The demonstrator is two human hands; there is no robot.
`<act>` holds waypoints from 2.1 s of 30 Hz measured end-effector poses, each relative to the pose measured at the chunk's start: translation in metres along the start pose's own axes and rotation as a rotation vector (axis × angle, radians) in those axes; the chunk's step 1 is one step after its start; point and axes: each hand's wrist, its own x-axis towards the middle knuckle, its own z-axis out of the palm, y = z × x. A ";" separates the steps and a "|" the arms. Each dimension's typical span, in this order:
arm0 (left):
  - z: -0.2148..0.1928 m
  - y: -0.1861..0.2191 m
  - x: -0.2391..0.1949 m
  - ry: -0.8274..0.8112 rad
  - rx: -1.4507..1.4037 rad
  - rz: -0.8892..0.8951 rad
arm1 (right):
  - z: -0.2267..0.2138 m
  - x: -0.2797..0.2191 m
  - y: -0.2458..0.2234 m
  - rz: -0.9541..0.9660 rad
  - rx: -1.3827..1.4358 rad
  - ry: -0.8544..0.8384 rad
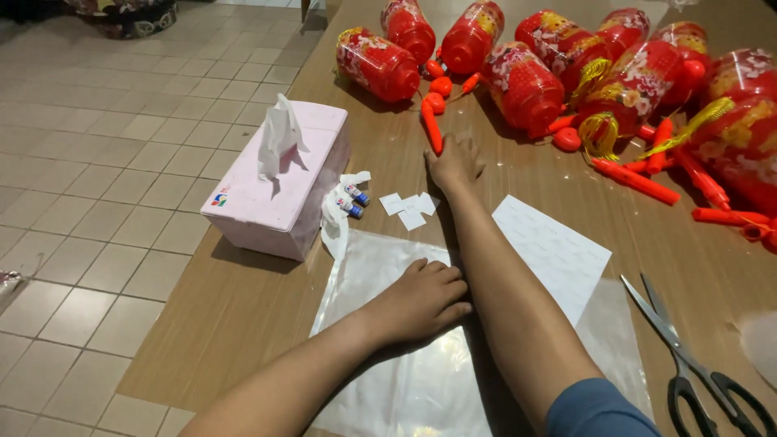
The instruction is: Assembling and packaging traditional red lanterns by wrapping them in plastic and attaching handle components.
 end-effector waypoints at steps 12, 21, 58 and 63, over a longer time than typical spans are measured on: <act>0.002 -0.004 0.003 0.008 0.022 0.028 | -0.050 0.055 0.035 -0.045 0.539 0.214; 0.005 -0.009 0.004 0.108 0.033 0.035 | -0.180 -0.026 0.003 -0.039 0.650 0.213; -0.003 0.062 0.004 0.257 -1.403 -0.162 | -0.177 -0.309 0.042 0.066 1.071 -0.874; 0.001 0.063 0.001 0.190 -1.472 -0.050 | -0.165 -0.309 0.046 0.162 1.353 -0.906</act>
